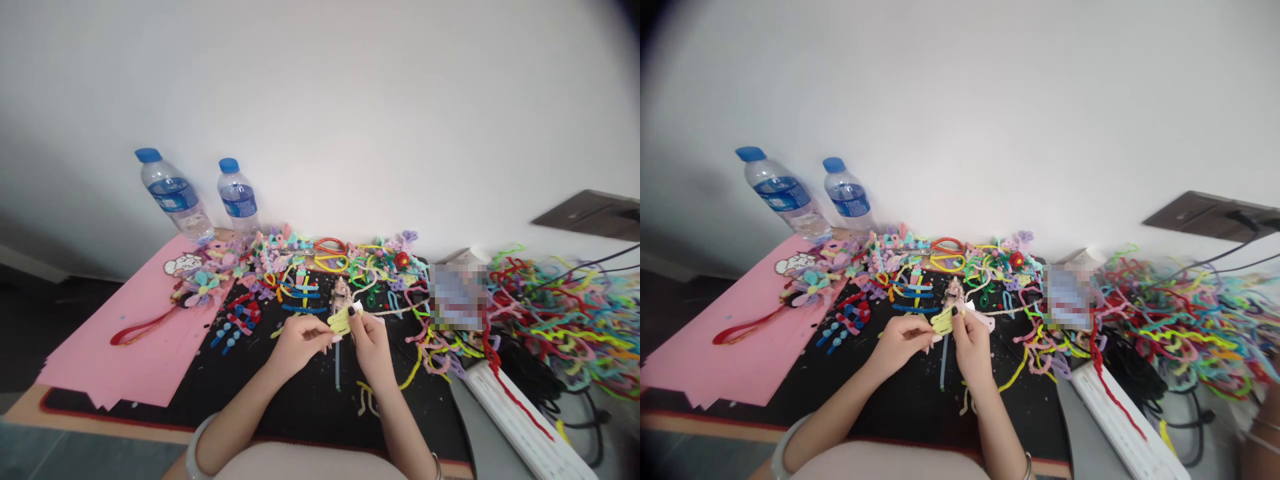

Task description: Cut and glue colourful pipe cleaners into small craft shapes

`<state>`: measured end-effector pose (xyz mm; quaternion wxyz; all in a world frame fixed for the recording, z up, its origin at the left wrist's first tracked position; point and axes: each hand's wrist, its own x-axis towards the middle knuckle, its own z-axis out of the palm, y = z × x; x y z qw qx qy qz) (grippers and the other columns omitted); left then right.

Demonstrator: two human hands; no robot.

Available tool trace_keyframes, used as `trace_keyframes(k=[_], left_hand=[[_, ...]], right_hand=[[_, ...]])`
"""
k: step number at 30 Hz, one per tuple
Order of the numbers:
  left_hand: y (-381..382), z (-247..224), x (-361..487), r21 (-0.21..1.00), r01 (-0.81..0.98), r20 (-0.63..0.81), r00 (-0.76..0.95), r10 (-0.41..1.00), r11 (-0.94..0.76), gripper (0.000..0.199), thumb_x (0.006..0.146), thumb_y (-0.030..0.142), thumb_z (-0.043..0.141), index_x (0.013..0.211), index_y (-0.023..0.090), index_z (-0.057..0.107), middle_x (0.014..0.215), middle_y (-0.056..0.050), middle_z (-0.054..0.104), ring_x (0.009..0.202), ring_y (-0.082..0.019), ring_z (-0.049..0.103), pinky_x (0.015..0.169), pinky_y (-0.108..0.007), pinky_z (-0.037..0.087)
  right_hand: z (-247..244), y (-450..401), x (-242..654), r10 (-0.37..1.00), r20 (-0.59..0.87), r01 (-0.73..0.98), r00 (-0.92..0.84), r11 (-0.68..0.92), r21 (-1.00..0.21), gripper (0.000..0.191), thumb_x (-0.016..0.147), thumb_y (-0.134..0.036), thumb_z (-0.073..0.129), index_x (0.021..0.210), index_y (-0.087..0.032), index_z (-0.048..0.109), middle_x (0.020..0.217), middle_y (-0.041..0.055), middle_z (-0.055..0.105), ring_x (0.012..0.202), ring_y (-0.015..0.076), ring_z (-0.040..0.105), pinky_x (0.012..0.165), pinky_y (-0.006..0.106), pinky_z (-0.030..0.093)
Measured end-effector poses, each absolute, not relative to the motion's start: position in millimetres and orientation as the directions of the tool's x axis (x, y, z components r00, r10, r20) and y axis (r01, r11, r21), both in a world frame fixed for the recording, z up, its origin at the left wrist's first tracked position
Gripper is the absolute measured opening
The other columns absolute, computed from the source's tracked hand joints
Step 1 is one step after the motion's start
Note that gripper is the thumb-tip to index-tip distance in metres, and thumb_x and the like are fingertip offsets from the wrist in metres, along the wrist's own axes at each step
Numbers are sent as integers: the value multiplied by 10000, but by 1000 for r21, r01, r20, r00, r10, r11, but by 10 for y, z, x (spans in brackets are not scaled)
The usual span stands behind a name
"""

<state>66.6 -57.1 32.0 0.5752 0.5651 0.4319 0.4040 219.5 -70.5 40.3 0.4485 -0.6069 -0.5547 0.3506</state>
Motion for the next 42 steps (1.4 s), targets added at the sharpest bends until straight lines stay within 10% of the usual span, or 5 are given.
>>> trace_keyframes(k=[17, 29, 35, 42], left_hand=[[-654, 230, 628, 818, 327, 391, 286, 875, -473, 172, 843, 262, 613, 765, 229, 762, 743, -72, 710, 697, -185, 636, 689, -283, 487], [-613, 296, 646, 902, 287, 231, 313, 921, -323, 176, 804, 275, 647, 663, 187, 703, 650, -42, 635, 621, -155, 566, 623, -256, 439], [-565, 280, 625, 968, 211, 79, 249, 965, -134, 365, 709, 340, 731, 1036, 185, 682, 876, -50, 629, 570, -107, 492, 522, -214, 400], [-554, 298, 622, 969, 191, 57, 437, 898, -155, 346, 806, 363, 623, 533, 151, 617, 619, -3, 515, 589, -121, 465, 547, -230, 326]], right_hand=[[308, -777, 2111, 963, 157, 489, 217, 32, -872, 386, 905, -354, 391, 564, -225, 266, 535, -58, 275, 508, 107, 271, 484, 267, 216], [364, -747, 2171, 969, 160, 468, 186, 56, -882, 382, 915, -374, 388, 576, -219, 306, 545, -51, 313, 517, 112, 293, 486, 261, 232], [543, -682, 2340, 978, 157, 588, -138, 209, -781, 372, 920, -314, 414, 569, -204, 358, 558, -41, 367, 541, 121, 352, 524, 256, 262], [619, -689, 2332, 931, 40, 527, -363, 240, -815, 367, 948, -282, 369, 595, -194, 415, 584, -31, 432, 565, 123, 383, 532, 254, 278]])
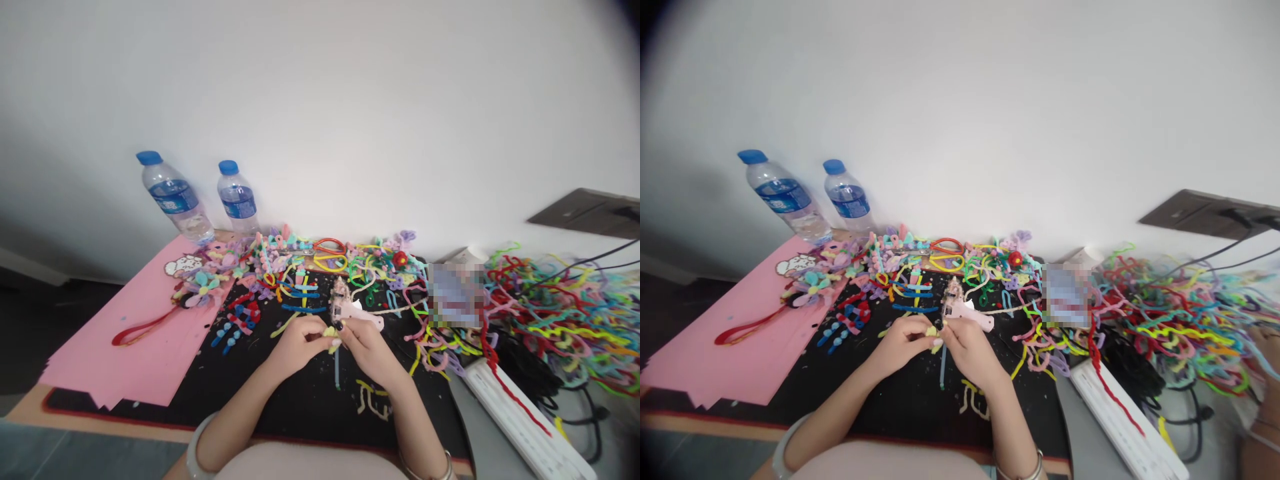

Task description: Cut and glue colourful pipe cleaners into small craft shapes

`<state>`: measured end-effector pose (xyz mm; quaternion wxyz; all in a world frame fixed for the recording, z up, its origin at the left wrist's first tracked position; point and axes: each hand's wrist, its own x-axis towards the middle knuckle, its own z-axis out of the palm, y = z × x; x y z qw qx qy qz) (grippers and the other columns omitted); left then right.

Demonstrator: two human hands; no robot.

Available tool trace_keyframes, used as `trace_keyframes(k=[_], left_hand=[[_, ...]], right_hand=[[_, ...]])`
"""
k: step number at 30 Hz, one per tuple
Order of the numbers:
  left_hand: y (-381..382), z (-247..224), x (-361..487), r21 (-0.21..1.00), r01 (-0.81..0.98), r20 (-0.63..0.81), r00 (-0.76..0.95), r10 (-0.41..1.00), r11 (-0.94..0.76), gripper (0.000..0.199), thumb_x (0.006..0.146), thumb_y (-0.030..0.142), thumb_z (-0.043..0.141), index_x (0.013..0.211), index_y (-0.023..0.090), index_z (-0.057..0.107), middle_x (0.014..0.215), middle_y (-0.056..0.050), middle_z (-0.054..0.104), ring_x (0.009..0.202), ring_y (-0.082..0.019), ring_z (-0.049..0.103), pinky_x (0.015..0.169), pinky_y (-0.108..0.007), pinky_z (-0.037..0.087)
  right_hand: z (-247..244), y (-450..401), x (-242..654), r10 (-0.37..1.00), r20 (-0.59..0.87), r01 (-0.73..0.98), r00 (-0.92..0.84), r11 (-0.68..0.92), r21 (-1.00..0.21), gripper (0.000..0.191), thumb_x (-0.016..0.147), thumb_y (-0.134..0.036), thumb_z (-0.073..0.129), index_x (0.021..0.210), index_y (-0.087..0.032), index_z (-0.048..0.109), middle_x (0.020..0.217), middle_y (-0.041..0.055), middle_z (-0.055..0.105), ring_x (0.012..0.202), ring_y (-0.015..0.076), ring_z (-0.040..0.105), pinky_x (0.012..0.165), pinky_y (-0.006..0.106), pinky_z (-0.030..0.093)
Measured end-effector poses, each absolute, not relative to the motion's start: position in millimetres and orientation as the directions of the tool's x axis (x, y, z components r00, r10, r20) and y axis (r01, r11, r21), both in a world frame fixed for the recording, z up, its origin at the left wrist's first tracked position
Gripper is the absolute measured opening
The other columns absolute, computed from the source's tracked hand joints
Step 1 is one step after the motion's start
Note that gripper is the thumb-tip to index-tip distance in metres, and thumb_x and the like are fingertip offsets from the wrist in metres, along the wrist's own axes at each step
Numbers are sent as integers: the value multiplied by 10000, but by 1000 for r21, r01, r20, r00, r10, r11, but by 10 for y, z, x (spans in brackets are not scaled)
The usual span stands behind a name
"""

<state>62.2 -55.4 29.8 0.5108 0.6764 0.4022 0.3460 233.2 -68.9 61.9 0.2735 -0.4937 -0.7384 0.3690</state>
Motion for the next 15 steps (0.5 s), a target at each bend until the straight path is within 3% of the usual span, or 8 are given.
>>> trace_keyframes(k=[6, 15], left_hand=[[-560, 279, 613, 974, 201, -5, 483, 876, -106, 385, 784, 337, 644, 468, 146, 531, 576, 24, 422, 552, -104, 393, 510, -234, 275], [-572, 292, 625, 988, 155, -98, 535, 839, 16, 146, 720, 235, 666, 645, 130, 596, 678, 23, 449, 584, -96, 403, 512, -214, 288]], right_hand=[[649, -646, 2418, 954, -24, 645, -299, 184, -742, 369, 900, -221, 393, 550, -196, 281, 531, -52, 332, 544, 109, 335, 521, 256, 222], [644, -667, 2357, 941, -62, 686, -334, 198, -700, 293, 849, -150, 387, 580, -201, 281, 548, -50, 367, 550, 110, 351, 519, 272, 202]])
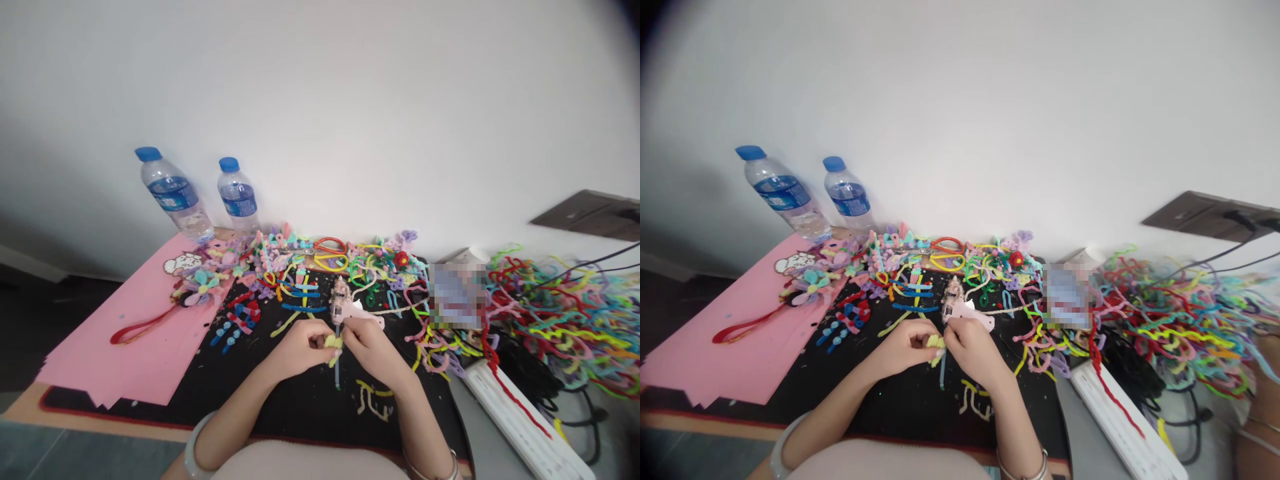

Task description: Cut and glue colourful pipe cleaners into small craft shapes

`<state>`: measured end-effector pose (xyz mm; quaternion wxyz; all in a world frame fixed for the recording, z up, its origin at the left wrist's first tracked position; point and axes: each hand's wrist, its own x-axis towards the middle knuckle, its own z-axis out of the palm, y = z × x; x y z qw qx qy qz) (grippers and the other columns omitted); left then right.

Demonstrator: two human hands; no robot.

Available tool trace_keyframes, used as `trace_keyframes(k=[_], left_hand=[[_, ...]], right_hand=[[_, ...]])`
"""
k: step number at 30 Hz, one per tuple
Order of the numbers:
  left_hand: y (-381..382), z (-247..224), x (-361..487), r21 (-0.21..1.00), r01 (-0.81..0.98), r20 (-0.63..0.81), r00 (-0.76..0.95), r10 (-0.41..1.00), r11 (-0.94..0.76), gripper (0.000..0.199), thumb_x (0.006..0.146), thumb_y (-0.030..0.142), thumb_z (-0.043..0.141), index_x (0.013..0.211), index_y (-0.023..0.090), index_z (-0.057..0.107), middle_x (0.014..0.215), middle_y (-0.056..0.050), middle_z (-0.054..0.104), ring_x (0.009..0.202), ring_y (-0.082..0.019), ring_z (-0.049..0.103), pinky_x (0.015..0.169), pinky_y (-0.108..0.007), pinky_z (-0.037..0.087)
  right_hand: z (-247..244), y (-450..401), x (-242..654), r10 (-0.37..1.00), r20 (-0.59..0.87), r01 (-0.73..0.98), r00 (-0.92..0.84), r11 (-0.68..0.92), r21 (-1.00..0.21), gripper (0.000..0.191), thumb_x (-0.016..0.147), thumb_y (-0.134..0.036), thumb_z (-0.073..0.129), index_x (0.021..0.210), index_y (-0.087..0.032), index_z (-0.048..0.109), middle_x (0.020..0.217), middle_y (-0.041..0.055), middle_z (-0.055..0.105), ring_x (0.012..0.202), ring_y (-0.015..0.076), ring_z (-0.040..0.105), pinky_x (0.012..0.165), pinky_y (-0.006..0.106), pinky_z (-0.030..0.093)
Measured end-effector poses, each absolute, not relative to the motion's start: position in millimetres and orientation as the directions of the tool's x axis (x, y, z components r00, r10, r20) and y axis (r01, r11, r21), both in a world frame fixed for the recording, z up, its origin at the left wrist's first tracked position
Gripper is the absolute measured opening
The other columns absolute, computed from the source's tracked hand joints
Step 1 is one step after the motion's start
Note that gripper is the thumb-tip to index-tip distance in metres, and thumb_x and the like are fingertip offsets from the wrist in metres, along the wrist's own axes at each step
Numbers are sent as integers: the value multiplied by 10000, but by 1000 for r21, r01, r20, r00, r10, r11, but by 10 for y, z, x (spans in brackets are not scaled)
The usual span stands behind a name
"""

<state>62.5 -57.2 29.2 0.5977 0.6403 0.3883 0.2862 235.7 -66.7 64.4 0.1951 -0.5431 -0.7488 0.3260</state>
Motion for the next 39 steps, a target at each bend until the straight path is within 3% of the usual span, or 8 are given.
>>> trace_keyframes(k=[3, 14, 20, 28, 39], left_hand=[[-573, 282, 627, 992, 116, -110, 540, 834, 56, 113, 722, 232, 649, 707, 123, 620, 676, 25, 445, 578, -90, 395, 504, -207, 281], [-576, 262, 595, 978, 120, -209, 612, 763, 172, 227, 745, 305, 637, 637, 154, 505, 533, 76, 348, 494, -81, 316, 457, -218, 219], [-561, 291, 573, 996, 58, -88, 628, 773, 67, 281, 749, 281, 665, 569, 141, 501, 638, 43, 404, 557, -84, 359, 501, -221, 251], [-541, 362, 527, 997, -64, 63, 529, 846, -35, 264, 814, 283, 634, 606, 141, 556, 708, 8, 479, 665, -115, 469, 619, -234, 342], [-584, 379, 569, 976, -57, -132, 617, 776, 212, 238, 827, 365, 618, 770, 135, 593, 688, 1, 562, 616, -110, 524, 591, -219, 406]], right_hand=[[660, -675, 2330, 932, -66, 669, -356, 205, -714, 296, 843, -135, 395, 578, -199, 279, 545, -51, 367, 547, 105, 347, 517, 267, 203], [629, -746, 2260, 910, -94, 530, -403, 148, -835, 288, 865, -139, 380, 592, -191, 305, 562, -56, 318, 560, 94, 295, 524, 239, 223], [594, -767, 2299, 905, -94, 475, -414, 126, -871, 299, 886, -178, 379, 594, -191, 314, 576, -55, 307, 574, 98, 279, 534, 241, 223], [509, -910, 2259, 958, -79, 352, -276, 24, -936, 357, 942, -311, 363, 612, -204, 278, 586, -60, 257, 558, 97, 220, 505, 249, 187], [538, -892, 2281, 974, -5, 352, -227, 78, -933, 381, 950, -326, 385, 594, -189, 372, 575, -48, 344, 560, 104, 314, 531, 247, 242]])
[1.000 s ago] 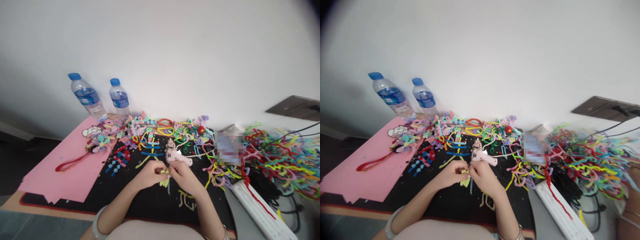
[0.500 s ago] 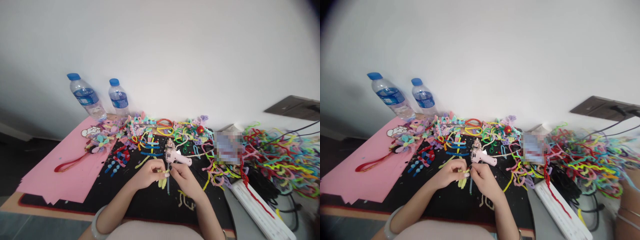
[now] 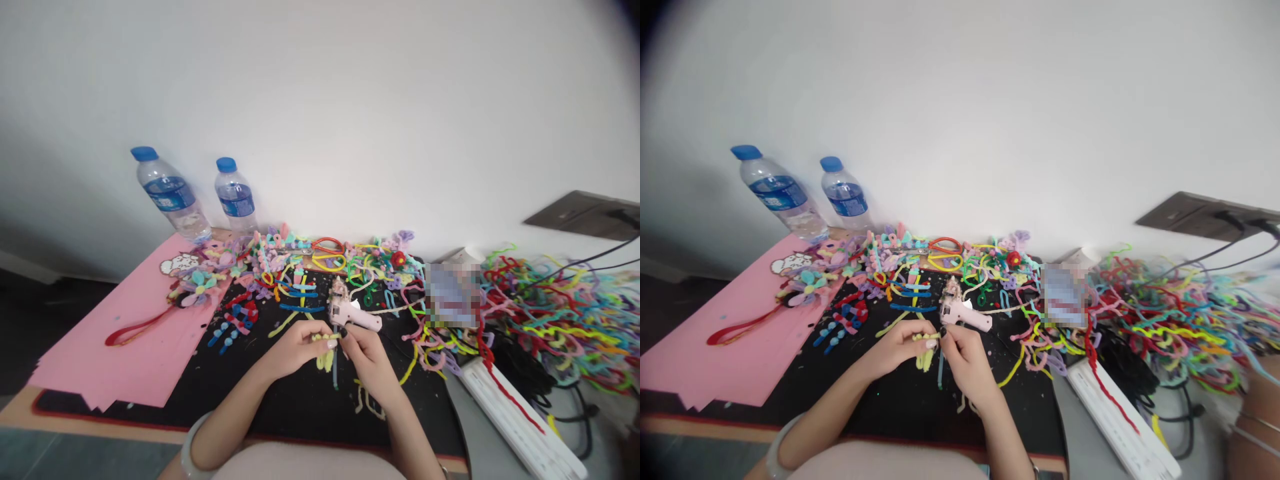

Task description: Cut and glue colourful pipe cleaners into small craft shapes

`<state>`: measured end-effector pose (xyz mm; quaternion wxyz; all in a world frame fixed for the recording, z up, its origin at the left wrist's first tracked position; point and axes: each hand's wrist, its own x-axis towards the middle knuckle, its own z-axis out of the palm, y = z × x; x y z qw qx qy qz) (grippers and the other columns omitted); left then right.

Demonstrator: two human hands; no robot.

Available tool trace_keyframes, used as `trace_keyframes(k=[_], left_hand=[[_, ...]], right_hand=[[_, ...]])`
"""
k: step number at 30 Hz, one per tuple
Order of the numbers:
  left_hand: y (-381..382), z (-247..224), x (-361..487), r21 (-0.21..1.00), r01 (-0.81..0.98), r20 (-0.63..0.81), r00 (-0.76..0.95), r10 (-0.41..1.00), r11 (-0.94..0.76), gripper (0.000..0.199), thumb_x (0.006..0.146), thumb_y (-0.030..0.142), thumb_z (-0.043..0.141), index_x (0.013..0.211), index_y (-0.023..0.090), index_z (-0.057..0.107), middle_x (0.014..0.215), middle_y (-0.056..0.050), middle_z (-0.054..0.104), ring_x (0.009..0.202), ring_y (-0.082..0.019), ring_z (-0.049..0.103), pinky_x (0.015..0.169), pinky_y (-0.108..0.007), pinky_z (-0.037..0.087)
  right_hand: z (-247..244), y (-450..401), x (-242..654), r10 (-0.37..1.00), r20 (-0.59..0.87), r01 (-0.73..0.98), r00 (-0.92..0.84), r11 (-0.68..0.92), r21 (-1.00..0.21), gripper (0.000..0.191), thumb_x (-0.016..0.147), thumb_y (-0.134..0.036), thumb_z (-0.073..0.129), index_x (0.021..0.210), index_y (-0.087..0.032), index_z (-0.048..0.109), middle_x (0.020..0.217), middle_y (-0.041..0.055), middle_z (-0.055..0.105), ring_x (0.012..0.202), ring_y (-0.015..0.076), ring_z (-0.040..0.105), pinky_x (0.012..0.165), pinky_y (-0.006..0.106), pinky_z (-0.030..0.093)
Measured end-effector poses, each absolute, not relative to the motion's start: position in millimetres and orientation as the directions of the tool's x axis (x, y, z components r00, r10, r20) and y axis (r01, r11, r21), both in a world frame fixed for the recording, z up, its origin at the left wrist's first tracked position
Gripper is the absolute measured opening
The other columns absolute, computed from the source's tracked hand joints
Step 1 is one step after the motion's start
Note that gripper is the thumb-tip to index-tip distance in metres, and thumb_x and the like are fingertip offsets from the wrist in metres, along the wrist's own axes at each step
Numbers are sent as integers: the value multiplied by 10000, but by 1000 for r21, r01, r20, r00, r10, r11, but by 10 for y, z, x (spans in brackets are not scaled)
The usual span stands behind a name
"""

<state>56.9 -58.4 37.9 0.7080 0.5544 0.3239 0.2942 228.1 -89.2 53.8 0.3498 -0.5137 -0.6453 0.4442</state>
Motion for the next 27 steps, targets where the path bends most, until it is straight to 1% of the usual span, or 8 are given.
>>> trace_keyframes(k=[3, 6, 10, 14, 17, 22, 25, 27], left_hand=[[-603, 355, 582, 908, -139, -198, 688, 698, 395, 253, 843, 404, 593, 873, 158, 547, 704, -29, 651, 629, -146, 621, 600, -245, 470], [-616, 302, 589, 855, -138, -239, 752, 615, 501, 306, 848, 459, 566, 882, 157, 531, 591, -27, 653, 513, -154, 625, 502, -235, 465], [-626, 276, 568, 894, -14, -252, 811, 528, 448, 366, 854, 456, 554, 703, 125, 582, 447, 24, 542, 367, -84, 496, 430, -193, 382], [-639, 305, 545, 921, 106, -275, 859, 432, 375, 388, 849, 437, 558, 601, 139, 570, 404, 39, 494, 347, -80, 459, 415, -202, 353], [-641, 305, 555, 912, 86, -286, 833, 473, 401, 362, 851, 447, 552, 645, 149, 564, 435, 36, 533, 337, -82, 467, 431, -212, 385], [-621, 265, 586, 872, -84, -267, 744, 613, 482, 346, 845, 468, 564, 710, 151, 527, 535, -14, 630, 447, -123, 597, 464, -207, 432], [-601, 275, 588, 834, -207, -265, 662, 701, 511, 337, 847, 475, 559, 743, 161, 499, 616, -44, 675, 494, -141, 630, 471, -212, 453], [-585, 299, 583, 812, -264, -276, 611, 741, 521, 321, 843, 467, 573, 801, 152, 525, 666, -56, 687, 515, -140, 636, 478, -211, 461]], right_hand=[[569, -883, 2270, 970, 7, 366, -242, 98, -925, 356, 948, -285, 376, 609, -185, 413, 579, -39, 407, 561, 106, 365, 549, 242, 282], [610, -859, 2292, 963, -1, 422, -270, 117, -899, 326, 919, -220, 398, 598, -178, 435, 569, -39, 427, 555, 103, 382, 546, 235, 288], [648, -819, 2313, 926, -39, 495, -376, 166, -853, 313, 833, -92, 414, 532, -175, 390, 518, -55, 375, 520, 85, 336, 511, 225, 245], [665, -792, 2269, 865, -113, 517, -489, 184, -836, 319, 787, -59, 422, 522, -184, 296, 492, -72, 299, 494, 73, 267, 475, 223, 196], [696, -760, 2268, 879, -96, 508, -468, 179, -843, 329, 865, -145, 410, 546, -183, 339, 524, -62, 350, 519, 82, 313, 492, 218, 238], [764, -538, 2432, 973, 71, 559, -220, 186, -808, 258, 895, -226, 419, 662, -176, 519, 595, -32, 477, 563, 108, 431, 534, 221, 330], [794, -202, 2500, 971, 190, 648, -145, 238, -723, 151, 859, -205, 464, 874, -167, 610, 717, 4, 619, 627, 136, 554, 611, 238, 415], [800, 95, 2472, 949, 257, 717, -182, 307, -626, 225, 835, -140, 455, 995, -159, 612, 889, 51, 683, 809, 169, 626, 750, 266, 457]])
